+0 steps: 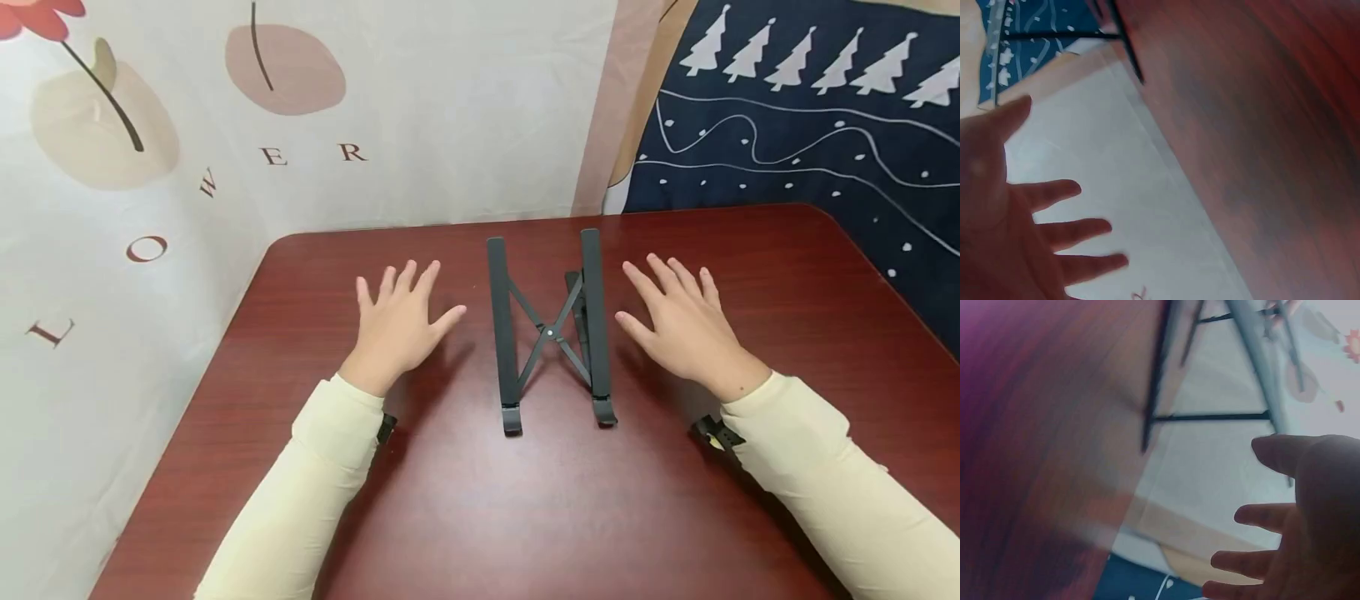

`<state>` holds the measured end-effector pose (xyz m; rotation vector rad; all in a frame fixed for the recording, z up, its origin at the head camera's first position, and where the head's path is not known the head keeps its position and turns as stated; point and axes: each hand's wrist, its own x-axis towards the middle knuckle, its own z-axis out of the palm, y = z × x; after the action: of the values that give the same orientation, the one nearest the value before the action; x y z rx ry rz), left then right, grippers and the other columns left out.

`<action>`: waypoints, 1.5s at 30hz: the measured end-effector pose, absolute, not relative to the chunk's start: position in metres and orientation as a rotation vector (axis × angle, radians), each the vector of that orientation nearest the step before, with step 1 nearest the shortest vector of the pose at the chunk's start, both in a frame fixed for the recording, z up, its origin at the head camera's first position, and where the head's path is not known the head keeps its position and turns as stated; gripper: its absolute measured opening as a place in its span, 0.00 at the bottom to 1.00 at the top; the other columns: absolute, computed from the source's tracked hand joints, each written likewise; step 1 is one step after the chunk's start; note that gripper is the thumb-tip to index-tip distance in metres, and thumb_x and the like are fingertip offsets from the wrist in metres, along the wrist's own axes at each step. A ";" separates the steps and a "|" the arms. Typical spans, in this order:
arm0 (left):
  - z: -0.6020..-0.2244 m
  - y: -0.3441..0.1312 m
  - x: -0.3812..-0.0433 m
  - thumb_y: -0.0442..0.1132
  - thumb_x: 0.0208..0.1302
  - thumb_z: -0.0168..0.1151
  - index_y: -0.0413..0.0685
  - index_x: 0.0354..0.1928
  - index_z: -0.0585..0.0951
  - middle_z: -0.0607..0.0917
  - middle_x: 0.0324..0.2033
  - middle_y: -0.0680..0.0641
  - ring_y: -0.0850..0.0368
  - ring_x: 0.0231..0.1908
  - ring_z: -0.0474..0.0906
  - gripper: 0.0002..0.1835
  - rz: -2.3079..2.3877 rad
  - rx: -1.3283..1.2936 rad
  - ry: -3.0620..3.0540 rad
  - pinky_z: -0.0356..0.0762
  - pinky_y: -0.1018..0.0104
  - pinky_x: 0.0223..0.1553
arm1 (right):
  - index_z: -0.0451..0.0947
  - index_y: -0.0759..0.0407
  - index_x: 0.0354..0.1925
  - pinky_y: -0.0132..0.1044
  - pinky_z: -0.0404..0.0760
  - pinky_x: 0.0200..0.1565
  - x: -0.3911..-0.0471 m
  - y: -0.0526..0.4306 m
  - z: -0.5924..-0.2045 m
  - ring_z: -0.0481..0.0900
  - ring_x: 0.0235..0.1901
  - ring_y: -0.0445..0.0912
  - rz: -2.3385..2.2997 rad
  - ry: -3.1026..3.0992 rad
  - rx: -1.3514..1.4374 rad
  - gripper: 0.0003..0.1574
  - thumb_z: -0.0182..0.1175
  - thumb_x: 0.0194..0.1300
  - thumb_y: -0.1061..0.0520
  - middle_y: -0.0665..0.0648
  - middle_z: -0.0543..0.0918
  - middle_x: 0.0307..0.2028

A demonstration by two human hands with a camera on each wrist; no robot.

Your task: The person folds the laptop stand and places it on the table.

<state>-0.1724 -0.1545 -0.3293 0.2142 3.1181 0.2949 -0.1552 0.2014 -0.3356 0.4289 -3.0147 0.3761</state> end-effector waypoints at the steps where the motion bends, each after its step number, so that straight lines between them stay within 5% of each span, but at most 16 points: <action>1: -0.328 -0.150 -0.170 0.68 0.70 0.48 0.58 0.76 0.61 0.67 0.73 0.41 0.37 0.72 0.62 0.39 0.329 0.234 3.147 0.50 0.34 0.71 | 0.60 0.54 0.75 0.70 0.45 0.70 -0.152 0.200 -0.335 0.54 0.73 0.69 0.410 -2.993 0.438 0.40 0.55 0.72 0.43 0.69 0.59 0.74; 3: -0.326 -0.142 -0.165 0.63 0.71 0.51 0.54 0.68 0.73 0.80 0.60 0.44 0.42 0.57 0.79 0.31 0.417 0.285 3.199 0.72 0.41 0.58 | 0.67 0.56 0.70 0.68 0.55 0.67 -0.146 0.196 -0.334 0.62 0.69 0.67 0.462 -2.956 0.453 0.34 0.57 0.71 0.46 0.68 0.67 0.69; 5: -0.323 -0.135 -0.160 0.59 0.72 0.53 0.52 0.55 0.81 0.87 0.44 0.49 0.47 0.40 0.84 0.23 0.502 0.339 3.230 0.80 0.49 0.39 | 0.74 0.58 0.63 0.65 0.67 0.61 -0.141 0.192 -0.333 0.71 0.62 0.64 0.505 -2.938 0.473 0.28 0.58 0.71 0.47 0.66 0.74 0.62; 8: -0.321 -0.129 -0.151 0.56 0.72 0.56 0.54 0.41 0.84 0.84 0.27 0.55 0.55 0.24 0.79 0.15 0.574 0.402 3.253 0.75 0.58 0.25 | 0.79 0.56 0.53 0.56 0.79 0.46 -0.137 0.186 -0.330 0.80 0.48 0.55 0.574 -2.942 0.509 0.19 0.58 0.71 0.47 0.60 0.83 0.48; 11: -0.322 -0.126 -0.144 0.54 0.71 0.58 0.56 0.33 0.82 0.78 0.19 0.58 0.59 0.19 0.73 0.14 0.580 0.459 3.253 0.68 0.63 0.21 | 0.81 0.54 0.45 0.44 0.78 0.34 -0.137 0.183 -0.328 0.79 0.32 0.47 0.640 -2.960 0.536 0.12 0.58 0.72 0.48 0.53 0.83 0.33; 18: -0.334 -0.117 -0.138 0.56 0.70 0.60 0.59 0.28 0.79 0.74 0.15 0.60 0.60 0.16 0.70 0.14 0.487 0.567 3.215 0.65 0.65 0.19 | 0.79 0.53 0.35 0.36 0.71 0.26 -0.138 0.181 -0.335 0.71 0.20 0.41 0.727 -3.028 0.594 0.09 0.60 0.70 0.51 0.48 0.75 0.18; 45: -0.344 -0.106 -0.141 0.56 0.68 0.62 0.59 0.26 0.77 0.70 0.12 0.58 0.58 0.15 0.68 0.15 0.450 0.606 3.117 0.64 0.64 0.19 | 0.77 0.51 0.26 0.34 0.66 0.23 -0.142 0.184 -0.349 0.67 0.17 0.40 0.746 -3.068 0.704 0.13 0.63 0.68 0.53 0.47 0.71 0.17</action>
<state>-0.1413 -0.1061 -0.3442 0.6064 3.1169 0.4502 -0.1424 0.1844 -0.3492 0.7037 -3.0680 0.7458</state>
